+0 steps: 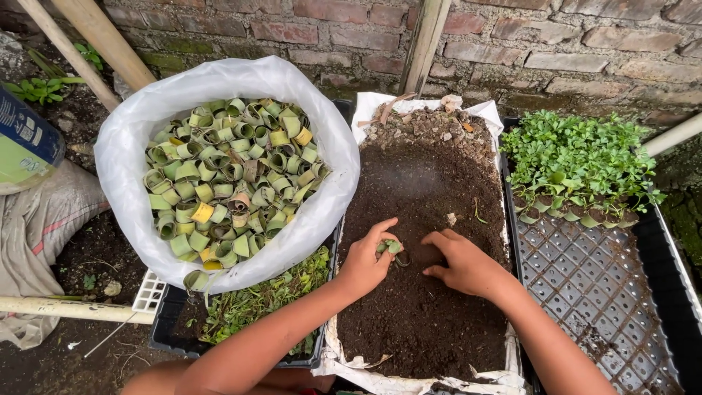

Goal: The person is picking up small seedlings and planting them into a tray filled with soil.

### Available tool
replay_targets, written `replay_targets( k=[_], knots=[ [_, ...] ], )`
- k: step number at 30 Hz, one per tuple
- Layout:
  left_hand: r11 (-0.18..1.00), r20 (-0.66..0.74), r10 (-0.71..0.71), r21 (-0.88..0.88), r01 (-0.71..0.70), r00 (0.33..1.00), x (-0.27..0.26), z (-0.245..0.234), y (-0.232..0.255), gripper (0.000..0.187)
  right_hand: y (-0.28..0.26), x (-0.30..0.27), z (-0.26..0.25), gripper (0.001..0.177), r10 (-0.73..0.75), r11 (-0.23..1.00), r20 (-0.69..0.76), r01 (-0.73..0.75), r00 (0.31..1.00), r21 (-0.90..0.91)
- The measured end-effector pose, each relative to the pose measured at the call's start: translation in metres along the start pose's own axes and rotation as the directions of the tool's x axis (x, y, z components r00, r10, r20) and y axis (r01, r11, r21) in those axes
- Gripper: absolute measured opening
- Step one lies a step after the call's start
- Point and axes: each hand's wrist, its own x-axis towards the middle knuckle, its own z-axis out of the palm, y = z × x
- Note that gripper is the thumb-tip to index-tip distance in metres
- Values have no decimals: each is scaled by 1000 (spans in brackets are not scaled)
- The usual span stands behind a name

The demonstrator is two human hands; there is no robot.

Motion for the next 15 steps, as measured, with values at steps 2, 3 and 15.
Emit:
replay_targets(
  k=[2,3,15],
  knots=[
    [1000,-3,8,-11,-8,1000,1,1,-3,48,11,8,5,40,32,999,-37,-31,999,22],
    [1000,-7,14,-23,-14,1000,1,2,-4,48,17,12,7,33,65,997,-71,-62,995,47],
    [1000,-20,1,-7,-1,1000,0,1,-4,49,-44,-35,-28,79,-60,990,14,58,998,130]
  ],
)
